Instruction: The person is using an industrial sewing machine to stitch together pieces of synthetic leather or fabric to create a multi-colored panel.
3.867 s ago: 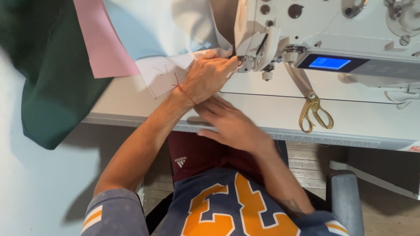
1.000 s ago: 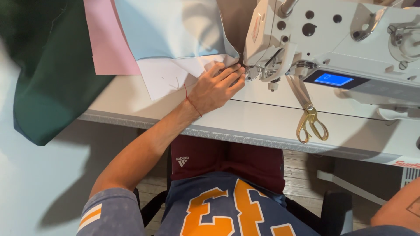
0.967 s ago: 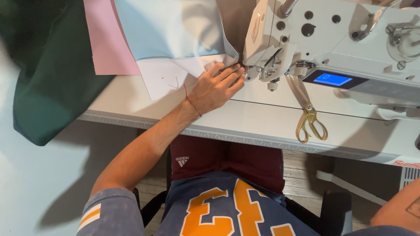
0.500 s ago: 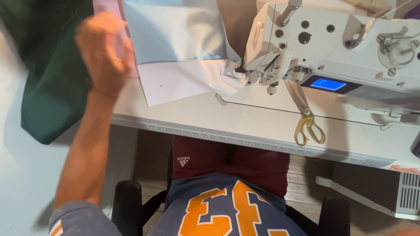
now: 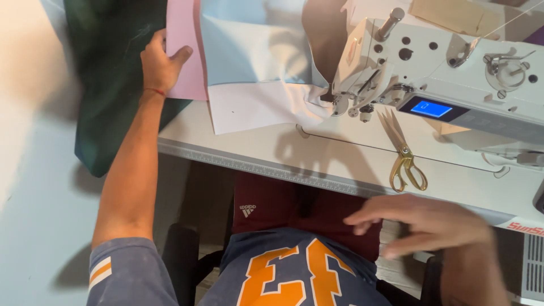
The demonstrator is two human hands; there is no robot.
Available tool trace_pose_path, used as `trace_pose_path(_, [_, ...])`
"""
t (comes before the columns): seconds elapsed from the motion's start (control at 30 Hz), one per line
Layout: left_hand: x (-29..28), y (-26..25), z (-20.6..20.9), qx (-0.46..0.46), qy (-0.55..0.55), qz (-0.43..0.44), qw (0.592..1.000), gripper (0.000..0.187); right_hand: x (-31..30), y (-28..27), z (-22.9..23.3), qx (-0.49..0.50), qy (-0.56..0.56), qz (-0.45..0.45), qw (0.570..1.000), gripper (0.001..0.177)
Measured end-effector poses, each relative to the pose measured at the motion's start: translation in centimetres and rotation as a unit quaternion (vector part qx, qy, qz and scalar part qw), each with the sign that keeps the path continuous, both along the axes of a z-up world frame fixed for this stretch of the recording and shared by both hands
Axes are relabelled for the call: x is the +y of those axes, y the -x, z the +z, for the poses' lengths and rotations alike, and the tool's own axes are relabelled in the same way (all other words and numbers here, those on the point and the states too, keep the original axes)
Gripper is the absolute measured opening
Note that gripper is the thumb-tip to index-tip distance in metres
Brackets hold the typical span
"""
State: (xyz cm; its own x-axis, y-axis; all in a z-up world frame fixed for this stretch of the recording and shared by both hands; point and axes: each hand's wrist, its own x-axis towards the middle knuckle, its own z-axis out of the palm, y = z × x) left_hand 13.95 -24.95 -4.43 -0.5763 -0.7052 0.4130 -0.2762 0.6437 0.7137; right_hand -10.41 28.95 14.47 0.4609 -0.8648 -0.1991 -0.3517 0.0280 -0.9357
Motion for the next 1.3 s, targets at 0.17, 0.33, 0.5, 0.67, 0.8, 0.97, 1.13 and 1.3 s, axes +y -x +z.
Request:
trace_pose_path(0.17, [5.1,-0.2,8.0,-0.047,-0.095,0.023,0.994,0.026,-1.7,-3.5,-4.5,-0.082,-0.115,-0.031,0.989,0.061])
trace_pose_path(0.33, [9.0,-3.6,11.4,-0.060,-0.174,-0.075,0.980,0.028,-2.3,-5.1,-6.8,-0.157,-0.148,-0.013,0.976,0.055])
trace_pose_path(0.5, [11.7,-8.0,11.6,-0.106,-0.213,-0.090,0.967,0.030,-2.8,-5.3,-6.9,-0.186,-0.152,0.005,0.971,0.054])
trace_pose_path(0.67, [18.1,-13.9,9.8,-0.125,-0.379,-0.114,0.910,0.028,-1.8,-3.9,-8.8,-0.193,-0.133,0.010,0.972,0.049])
trace_pose_path(0.8, [27.7,-17.7,5.9,-0.197,-0.539,-0.131,0.808,0.026,-0.9,-3.1,-11.4,-0.227,-0.207,-0.090,0.947,0.045])
trace_pose_path(0.97, [34.0,-15.9,11.3,-0.222,-0.472,-0.348,0.779,0.030,0.0,-3.8,-14.9,-0.115,-0.264,-0.318,0.903,0.048])
trace_pose_path(1.13, [31.0,-13.9,15.8,-0.120,-0.212,-0.612,0.752,0.032,-0.1,-6.6,-11.7,0.088,-0.113,-0.528,0.837,0.039])
trace_pose_path(1.3, [27.8,-5.6,19.3,-0.141,0.010,-0.526,0.839,0.023,1.1,-9.2,-10.5,0.334,-0.166,-0.503,0.780,0.038])
